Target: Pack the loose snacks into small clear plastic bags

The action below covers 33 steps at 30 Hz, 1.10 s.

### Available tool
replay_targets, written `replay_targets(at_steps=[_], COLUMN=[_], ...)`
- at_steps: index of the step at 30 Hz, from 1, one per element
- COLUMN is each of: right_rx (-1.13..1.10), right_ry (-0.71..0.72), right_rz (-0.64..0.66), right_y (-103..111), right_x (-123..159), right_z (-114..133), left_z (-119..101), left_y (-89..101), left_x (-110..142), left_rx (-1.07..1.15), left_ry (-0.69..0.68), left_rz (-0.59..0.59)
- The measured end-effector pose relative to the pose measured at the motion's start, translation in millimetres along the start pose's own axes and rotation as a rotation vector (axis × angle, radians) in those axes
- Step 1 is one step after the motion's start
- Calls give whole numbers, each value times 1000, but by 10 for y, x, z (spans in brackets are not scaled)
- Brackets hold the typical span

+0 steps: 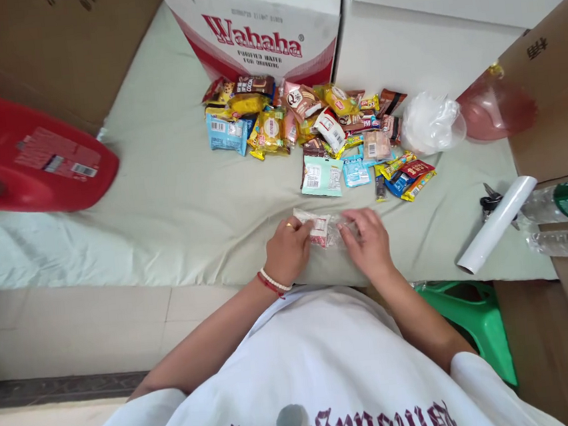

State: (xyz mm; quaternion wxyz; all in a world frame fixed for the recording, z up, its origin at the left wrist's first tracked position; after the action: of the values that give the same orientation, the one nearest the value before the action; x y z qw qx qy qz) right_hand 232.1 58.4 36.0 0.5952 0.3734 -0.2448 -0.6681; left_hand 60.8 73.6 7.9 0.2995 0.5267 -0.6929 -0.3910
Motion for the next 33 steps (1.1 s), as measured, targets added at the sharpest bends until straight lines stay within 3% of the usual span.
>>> replay_targets(at_steps=[2,5,7,10,14,17,19,22,27,31,33], right_rx=[190,254,206,67,-58,-176,-252,-321,-653,-742,-741], right_ry=[-79,-109,-136,-114,20,39,2,-115,-328,-407,-457], right_rz=[-55,97,156,238,331,280,202,132,270,198,13], right_y=[100,11,-36,-182,-459,-497,-431,-325,-255,97,457], right_x=[-17,-33,-72,-190,-282,-225,-155,-51,106,137,60], right_z=[-193,-271,-186,116,480,511,436,229,-108,-452,-814], left_z=[17,95,158,188,151,178,129,-149,-504,-493,-292], left_y=[11,65,69,0,61,196,220,124,-64,90,213], left_x=[14,-4,-27,-75,-47,83,159,183,104,100,106], left_rx=[-59,-68,-52,6,360,798,999,1106,1170,1189,1117], left_ry=[16,110,189,216,115,103,85,-52,-149,-172,-105], left_rz=[-46,-178,-232,-190,-203,-289,-292,-146,94,161,98])
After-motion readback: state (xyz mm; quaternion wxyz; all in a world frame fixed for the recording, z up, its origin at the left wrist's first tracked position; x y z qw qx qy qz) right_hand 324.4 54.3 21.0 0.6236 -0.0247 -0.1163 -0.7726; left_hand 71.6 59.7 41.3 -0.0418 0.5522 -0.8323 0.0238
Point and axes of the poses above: each hand's wrist, its own x-axis away from the middle knuckle, its own y-axis out of the back of the hand, z = x × y, the point moved 8 cm from there along -x, towards the middle knuckle, and after that the axes turned 6 degrees about -z, right-handed, at the moved point
